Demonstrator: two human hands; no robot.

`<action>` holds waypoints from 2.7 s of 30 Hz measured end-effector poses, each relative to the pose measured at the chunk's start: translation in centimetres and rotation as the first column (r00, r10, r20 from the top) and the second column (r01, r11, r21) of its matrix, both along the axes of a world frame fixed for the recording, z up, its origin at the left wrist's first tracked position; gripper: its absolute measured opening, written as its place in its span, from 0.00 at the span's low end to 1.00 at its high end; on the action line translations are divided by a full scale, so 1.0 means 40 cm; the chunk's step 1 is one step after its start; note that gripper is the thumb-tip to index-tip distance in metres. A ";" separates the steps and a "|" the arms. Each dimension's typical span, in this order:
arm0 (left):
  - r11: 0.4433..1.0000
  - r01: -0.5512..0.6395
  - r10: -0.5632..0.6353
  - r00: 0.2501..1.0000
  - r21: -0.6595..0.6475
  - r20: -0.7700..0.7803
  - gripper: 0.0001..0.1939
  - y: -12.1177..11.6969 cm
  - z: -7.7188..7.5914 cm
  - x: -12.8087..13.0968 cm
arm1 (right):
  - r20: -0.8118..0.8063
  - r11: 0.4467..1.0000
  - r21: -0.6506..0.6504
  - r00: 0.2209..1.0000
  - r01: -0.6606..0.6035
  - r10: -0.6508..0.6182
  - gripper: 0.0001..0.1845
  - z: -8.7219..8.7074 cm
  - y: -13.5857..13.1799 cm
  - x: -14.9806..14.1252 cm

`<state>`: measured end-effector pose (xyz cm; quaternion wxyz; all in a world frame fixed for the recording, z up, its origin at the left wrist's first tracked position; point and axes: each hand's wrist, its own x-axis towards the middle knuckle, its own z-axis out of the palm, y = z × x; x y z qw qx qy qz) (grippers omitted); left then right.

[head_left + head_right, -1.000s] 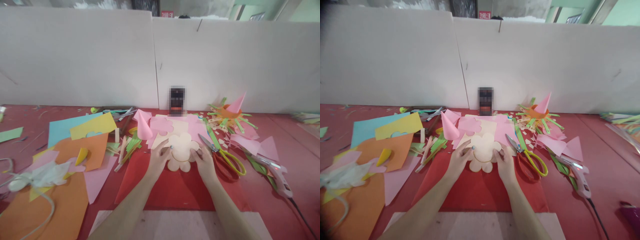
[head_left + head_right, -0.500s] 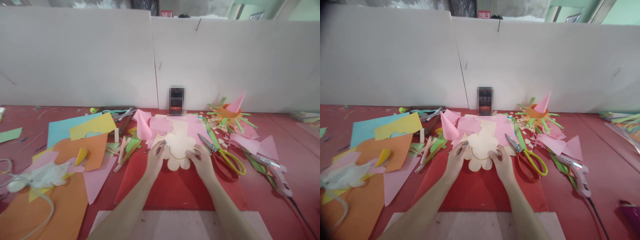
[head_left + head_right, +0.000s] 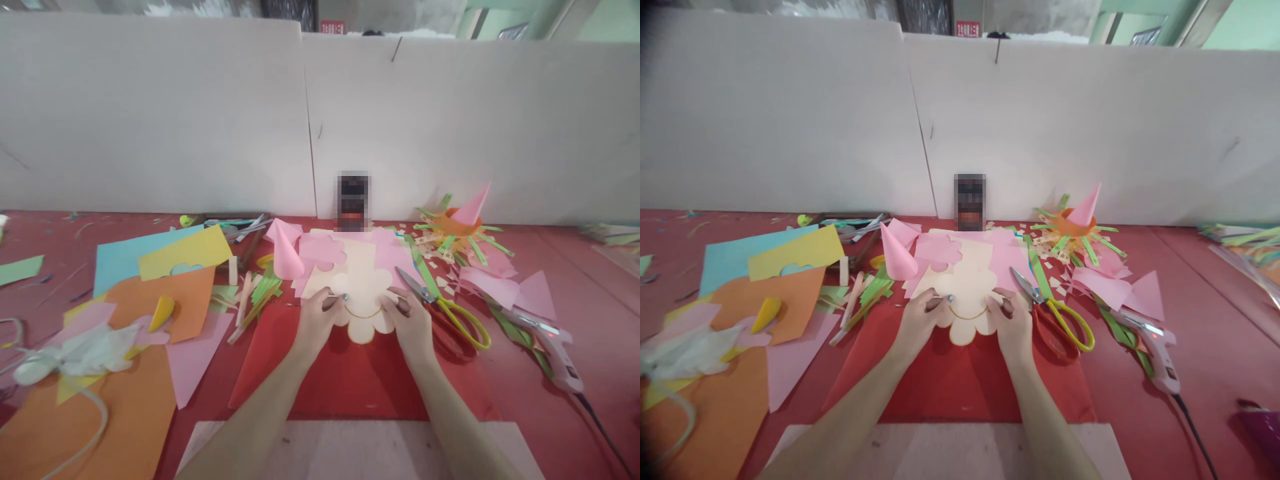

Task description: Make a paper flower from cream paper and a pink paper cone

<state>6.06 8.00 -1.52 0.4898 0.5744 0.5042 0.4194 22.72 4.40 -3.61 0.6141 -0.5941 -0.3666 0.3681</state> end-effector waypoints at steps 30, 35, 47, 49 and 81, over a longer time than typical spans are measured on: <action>0.997 0.056 -0.055 0.998 0.052 -0.028 0.11 0.001 -0.001 0.004 | 0.042 1.000 0.011 0.999 -0.011 0.011 0.17 -0.015 0.004 0.016; 0.968 -0.171 0.190 0.978 0.186 -0.090 0.10 -0.004 0.004 -0.008 | 0.049 0.999 -0.014 0.998 -0.042 0.042 0.16 -0.004 0.005 0.007; 0.692 -0.461 0.573 0.819 0.555 -0.034 0.30 0.199 0.131 -0.113 | 0.182 0.925 -0.010 0.909 -0.381 0.376 0.15 0.010 -0.009 -0.014; 0.794 -0.374 0.525 0.820 0.479 -0.228 0.24 0.228 0.131 -0.125 | 0.258 0.910 -0.020 0.877 -0.415 0.405 0.16 0.011 -0.011 -0.015; 0.958 0.266 -0.225 0.929 0.108 -0.293 0.41 -0.069 0.030 -0.081 | 0.675 0.959 -0.236 0.684 -0.154 0.276 0.17 0.008 -0.040 0.012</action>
